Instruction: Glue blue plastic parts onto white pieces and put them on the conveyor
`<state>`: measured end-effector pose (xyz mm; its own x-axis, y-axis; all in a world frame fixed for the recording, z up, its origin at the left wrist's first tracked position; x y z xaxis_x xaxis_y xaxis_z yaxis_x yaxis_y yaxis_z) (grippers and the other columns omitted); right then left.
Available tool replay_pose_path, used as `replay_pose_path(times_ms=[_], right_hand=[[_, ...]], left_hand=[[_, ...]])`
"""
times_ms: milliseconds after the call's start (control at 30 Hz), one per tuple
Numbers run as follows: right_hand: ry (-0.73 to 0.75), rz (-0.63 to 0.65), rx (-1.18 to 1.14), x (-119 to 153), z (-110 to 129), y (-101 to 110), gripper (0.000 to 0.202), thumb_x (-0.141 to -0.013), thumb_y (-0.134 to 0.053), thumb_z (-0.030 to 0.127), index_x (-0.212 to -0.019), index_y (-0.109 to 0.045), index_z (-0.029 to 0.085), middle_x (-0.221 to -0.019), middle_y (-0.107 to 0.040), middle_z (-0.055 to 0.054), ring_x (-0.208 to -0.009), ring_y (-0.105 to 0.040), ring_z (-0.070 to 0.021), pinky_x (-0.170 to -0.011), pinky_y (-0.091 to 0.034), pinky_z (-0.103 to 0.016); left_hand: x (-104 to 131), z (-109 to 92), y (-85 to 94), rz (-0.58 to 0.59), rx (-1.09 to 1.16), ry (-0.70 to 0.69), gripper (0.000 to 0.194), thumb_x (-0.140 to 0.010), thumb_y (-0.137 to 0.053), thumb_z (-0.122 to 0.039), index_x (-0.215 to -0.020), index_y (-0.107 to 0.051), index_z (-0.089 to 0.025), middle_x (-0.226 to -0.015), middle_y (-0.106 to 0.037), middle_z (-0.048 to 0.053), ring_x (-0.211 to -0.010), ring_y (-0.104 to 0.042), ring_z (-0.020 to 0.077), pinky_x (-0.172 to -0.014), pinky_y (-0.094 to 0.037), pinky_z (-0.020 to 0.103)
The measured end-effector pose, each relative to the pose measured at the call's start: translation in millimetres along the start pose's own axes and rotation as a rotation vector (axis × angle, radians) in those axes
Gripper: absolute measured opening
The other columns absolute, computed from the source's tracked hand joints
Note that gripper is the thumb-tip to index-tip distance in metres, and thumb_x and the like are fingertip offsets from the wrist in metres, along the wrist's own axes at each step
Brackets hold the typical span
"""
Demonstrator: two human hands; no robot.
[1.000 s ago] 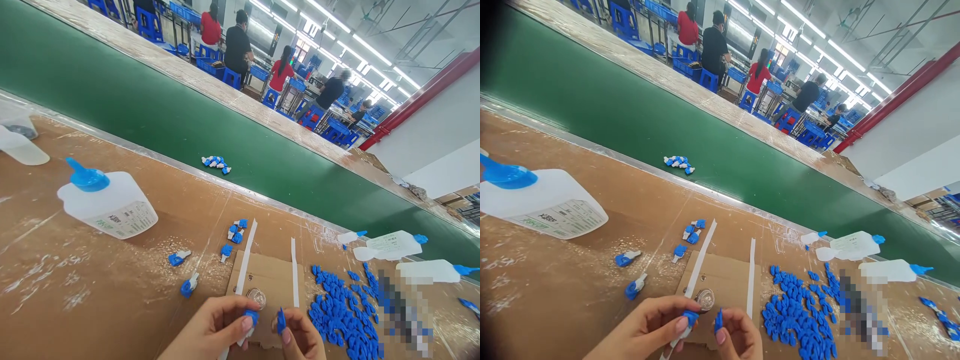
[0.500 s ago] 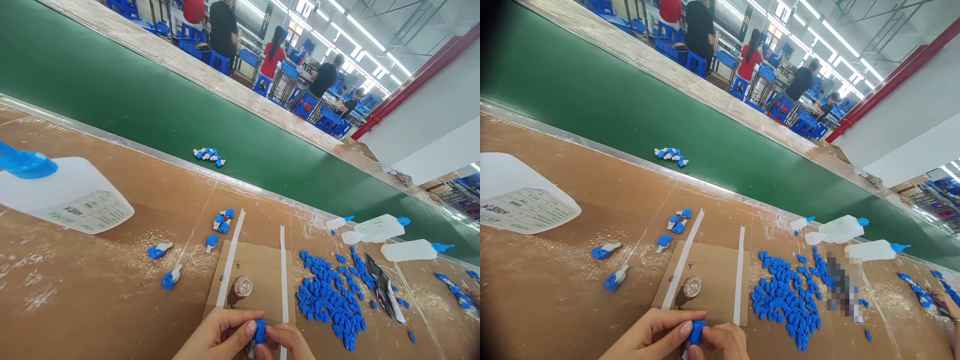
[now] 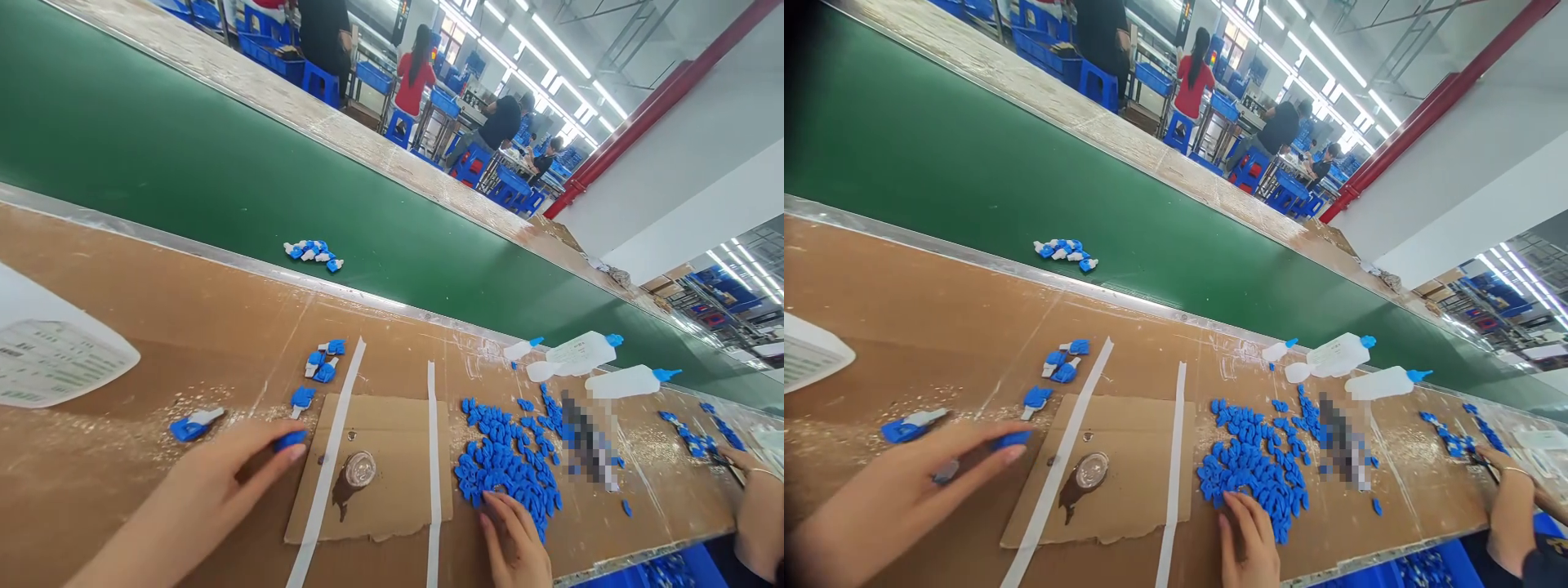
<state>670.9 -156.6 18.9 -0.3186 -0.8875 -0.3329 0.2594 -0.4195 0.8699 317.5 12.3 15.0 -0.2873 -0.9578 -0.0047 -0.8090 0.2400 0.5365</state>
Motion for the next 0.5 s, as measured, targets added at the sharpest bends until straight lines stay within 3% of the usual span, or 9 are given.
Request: replay_pose_path(times_ms=[100, 167, 267, 367, 500], right_hand=[[0.106, 0.073, 0.05, -5, -7, -4, 0.038, -0.095, -0.051, 0.051, -0.098, -0.078, 0.025, -0.095, -0.076, -0.007, -0.087, -0.074, -0.0196, -0.076, -0.061, -0.026], [0.106, 0.095, 0.041, -4, -7, -10, 0.037, -0.095, -0.051, 0.05, -0.097, -0.078, 0.025, -0.093, -0.076, -0.008, -0.083, -0.074, -0.0182, -0.066, -0.061, -0.022], [0.049, 0.104, -0.024, 2, -4, -17, 0.037, -0.096, -0.05, 0.049, -0.097, -0.078, 0.024, -0.092, -0.075, -0.009, -0.081, -0.074, -0.0181, -0.057, -0.058, -0.019], [-0.078, 0.031, -0.1, 12, -2, -22, 0.044, -0.096, -0.047, 0.053, -0.099, -0.077, 0.022, -0.093, -0.074, -0.01, -0.076, -0.073, -0.0184, -0.058, -0.057, -0.022], [-0.193, -0.048, -0.158, 22, 1, -26, 0.048, -0.095, -0.046, 0.059, -0.096, -0.076, 0.022, -0.095, -0.076, -0.009, -0.086, -0.072, -0.0214, -0.073, -0.057, -0.027]], left_hand=[[-22, -3, 10.2, -0.083, -0.236, -0.103, 0.081, -0.083, -0.024, -0.079, -0.085, -0.077, -0.019, -0.083, -0.075, 0.015, -0.08, -0.071, 0.0338, -0.072, -0.06, 0.047], [-32, -6, 9.8, -0.075, -0.321, -0.127, 0.088, -0.085, -0.014, -0.077, -0.088, -0.076, -0.016, -0.083, -0.073, 0.017, -0.078, -0.071, 0.0335, -0.069, -0.06, 0.047], [-41, -7, 5.2, -0.049, -0.385, -0.146, 0.079, -0.09, -0.014, -0.069, -0.095, -0.073, -0.016, -0.087, -0.073, 0.016, -0.082, -0.071, 0.0321, -0.07, -0.059, 0.044], [-47, -5, 1.4, -0.031, -0.425, -0.144, 0.07, -0.092, -0.017, -0.064, -0.095, -0.07, -0.018, -0.088, -0.075, 0.014, -0.085, -0.07, 0.0331, -0.072, -0.057, 0.045], [-45, -3, 3.5, -0.06, -0.405, -0.17, 0.071, -0.09, -0.019, -0.071, -0.096, -0.068, -0.02, -0.091, -0.075, 0.013, -0.088, -0.069, 0.0328, -0.075, -0.056, 0.046]])
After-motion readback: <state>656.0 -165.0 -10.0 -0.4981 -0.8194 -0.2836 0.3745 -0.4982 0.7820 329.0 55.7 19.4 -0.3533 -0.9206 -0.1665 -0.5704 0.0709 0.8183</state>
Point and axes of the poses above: each hand's wrist, its own x-axis away from the middle knuckle, its own y-axis out of the back of the hand, z = x × y, the point moved 2 cm from there along -x, towards the middle knuckle
